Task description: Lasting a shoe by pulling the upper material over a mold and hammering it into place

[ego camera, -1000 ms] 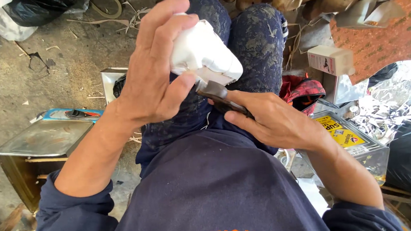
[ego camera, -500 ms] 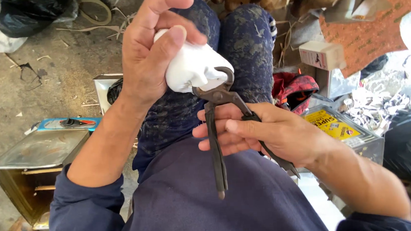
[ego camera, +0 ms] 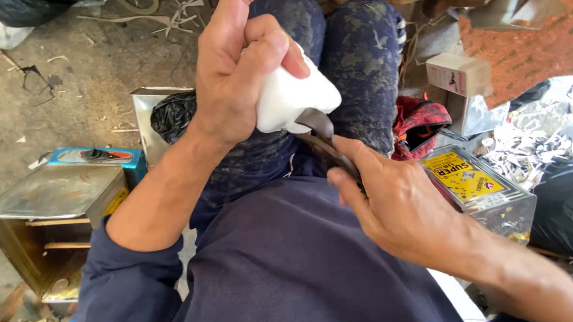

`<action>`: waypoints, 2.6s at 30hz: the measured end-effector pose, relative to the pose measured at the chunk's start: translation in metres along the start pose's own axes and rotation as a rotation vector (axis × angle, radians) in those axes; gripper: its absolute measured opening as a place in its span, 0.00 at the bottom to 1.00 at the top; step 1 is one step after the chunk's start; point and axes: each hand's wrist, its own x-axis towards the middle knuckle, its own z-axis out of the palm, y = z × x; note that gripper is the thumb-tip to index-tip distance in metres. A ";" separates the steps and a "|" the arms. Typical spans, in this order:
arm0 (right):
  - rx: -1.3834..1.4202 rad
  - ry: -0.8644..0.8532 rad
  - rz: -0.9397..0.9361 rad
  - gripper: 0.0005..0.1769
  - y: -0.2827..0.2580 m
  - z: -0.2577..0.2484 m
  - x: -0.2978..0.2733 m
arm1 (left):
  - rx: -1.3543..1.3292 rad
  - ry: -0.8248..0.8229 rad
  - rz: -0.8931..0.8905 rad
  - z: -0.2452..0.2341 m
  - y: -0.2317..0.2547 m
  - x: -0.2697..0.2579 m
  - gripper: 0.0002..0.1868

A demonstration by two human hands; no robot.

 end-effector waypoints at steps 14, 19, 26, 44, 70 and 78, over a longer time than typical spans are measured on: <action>0.054 0.345 -0.218 0.12 0.028 0.047 0.020 | -0.271 0.147 -0.038 -0.009 -0.020 0.003 0.21; 0.045 0.430 -0.283 0.07 0.046 0.063 0.037 | -0.265 0.155 -0.051 -0.010 -0.023 0.009 0.21; 0.069 0.322 -0.269 0.15 0.033 0.052 0.020 | -0.264 0.105 -0.053 -0.007 -0.022 0.005 0.20; -0.105 0.453 -0.333 0.14 0.036 0.062 0.026 | 0.694 -0.011 0.039 0.017 0.024 -0.053 0.30; 0.185 0.235 -0.314 0.14 0.041 0.045 0.061 | 0.726 -0.151 0.055 -0.014 0.033 -0.027 0.26; -0.047 0.637 -0.440 0.19 0.045 0.087 0.058 | 0.719 -0.153 0.070 -0.009 0.029 -0.029 0.25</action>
